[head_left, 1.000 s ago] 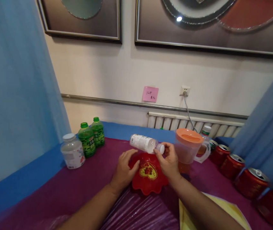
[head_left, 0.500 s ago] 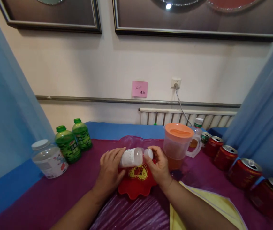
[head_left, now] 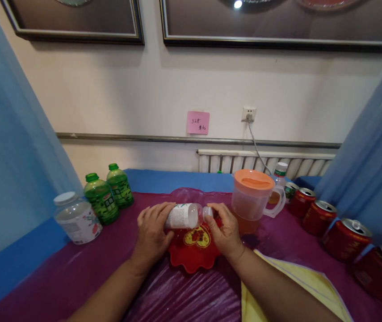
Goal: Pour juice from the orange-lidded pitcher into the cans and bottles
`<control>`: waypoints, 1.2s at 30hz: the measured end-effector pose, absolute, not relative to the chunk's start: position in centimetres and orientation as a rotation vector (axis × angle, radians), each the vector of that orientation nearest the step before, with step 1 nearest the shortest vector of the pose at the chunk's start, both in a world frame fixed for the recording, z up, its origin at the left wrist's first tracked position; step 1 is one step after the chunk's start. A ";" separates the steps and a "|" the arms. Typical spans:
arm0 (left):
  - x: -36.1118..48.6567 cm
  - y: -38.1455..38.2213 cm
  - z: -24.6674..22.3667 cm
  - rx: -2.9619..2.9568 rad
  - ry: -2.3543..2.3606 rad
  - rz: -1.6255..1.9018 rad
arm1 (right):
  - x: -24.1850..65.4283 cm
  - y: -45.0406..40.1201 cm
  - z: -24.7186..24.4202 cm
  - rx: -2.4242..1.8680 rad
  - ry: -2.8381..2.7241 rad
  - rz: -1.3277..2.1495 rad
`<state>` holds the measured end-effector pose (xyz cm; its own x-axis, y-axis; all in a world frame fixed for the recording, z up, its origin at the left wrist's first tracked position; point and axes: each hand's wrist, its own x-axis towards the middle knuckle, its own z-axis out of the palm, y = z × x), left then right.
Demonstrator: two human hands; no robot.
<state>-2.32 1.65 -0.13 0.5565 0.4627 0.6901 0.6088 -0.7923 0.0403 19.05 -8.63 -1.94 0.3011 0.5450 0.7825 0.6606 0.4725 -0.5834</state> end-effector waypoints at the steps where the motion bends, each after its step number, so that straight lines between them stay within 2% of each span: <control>1: -2.3 1.6 -0.1 -2.582 -0.899 -1.060 | 19.1 -8.7 -1.9 -1.172 -1.364 -0.121; 16: -2.1 1.2 0.3 -2.601 -0.946 -1.072 | 19.2 -9.0 -1.5 -1.177 -1.452 -0.213; 36: -2.3 2.0 -0.5 -2.626 -0.969 -0.999 | 19.8 -8.1 -2.7 -1.192 -1.330 -0.086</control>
<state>-2.30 2.02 -0.51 0.5645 0.5154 0.6448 0.6290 -0.7744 0.0683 19.80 -8.15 -2.74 0.3247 0.5557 0.7654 0.6497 0.4571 -0.6074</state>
